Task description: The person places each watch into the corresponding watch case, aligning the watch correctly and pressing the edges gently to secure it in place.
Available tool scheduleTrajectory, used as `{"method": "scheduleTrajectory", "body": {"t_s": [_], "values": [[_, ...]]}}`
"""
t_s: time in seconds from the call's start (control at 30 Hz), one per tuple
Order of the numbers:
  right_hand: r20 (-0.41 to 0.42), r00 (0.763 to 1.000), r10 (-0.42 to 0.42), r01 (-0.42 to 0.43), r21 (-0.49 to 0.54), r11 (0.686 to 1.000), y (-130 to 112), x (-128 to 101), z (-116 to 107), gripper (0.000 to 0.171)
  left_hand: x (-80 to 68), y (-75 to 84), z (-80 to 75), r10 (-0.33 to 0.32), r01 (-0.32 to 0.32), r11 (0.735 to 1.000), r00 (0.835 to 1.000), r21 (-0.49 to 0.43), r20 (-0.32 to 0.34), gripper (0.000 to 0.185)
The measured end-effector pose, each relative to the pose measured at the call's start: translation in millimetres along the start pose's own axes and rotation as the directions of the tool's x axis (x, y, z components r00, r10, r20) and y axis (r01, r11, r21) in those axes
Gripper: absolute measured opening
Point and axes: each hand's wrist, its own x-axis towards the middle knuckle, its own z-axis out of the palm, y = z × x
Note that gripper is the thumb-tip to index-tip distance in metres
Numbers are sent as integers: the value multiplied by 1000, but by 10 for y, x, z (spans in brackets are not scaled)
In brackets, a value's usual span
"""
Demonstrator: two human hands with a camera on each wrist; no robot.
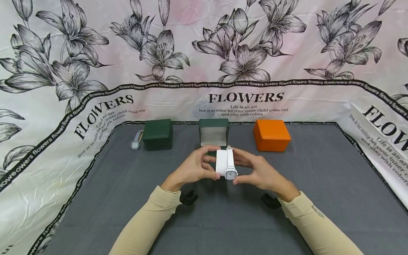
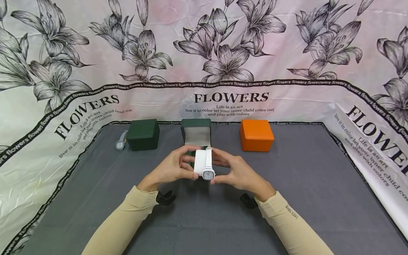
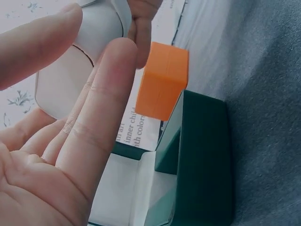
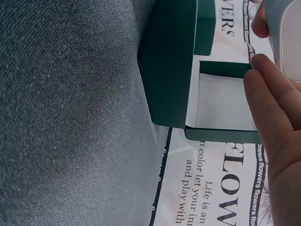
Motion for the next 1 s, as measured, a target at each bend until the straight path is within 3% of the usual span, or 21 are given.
{"method": "scheduleTrajectory", "body": {"t_s": [0.2, 0.67, 1.0], "values": [[8, 1000, -25, 25, 48, 999, 324, 13, 32, 92, 3, -38, 23, -1, 1, 999, 1000, -47, 3, 80], [-19, 1000, 2, -1, 22, 1000, 365, -29, 7, 93, 30, -74, 116, -16, 16, 988, 1000, -153, 5, 80], [-37, 999, -8, 9, 32, 999, 370, -20, 24, 91, 33, -70, 118, -10, 13, 984, 1000, -177, 17, 81]]}}
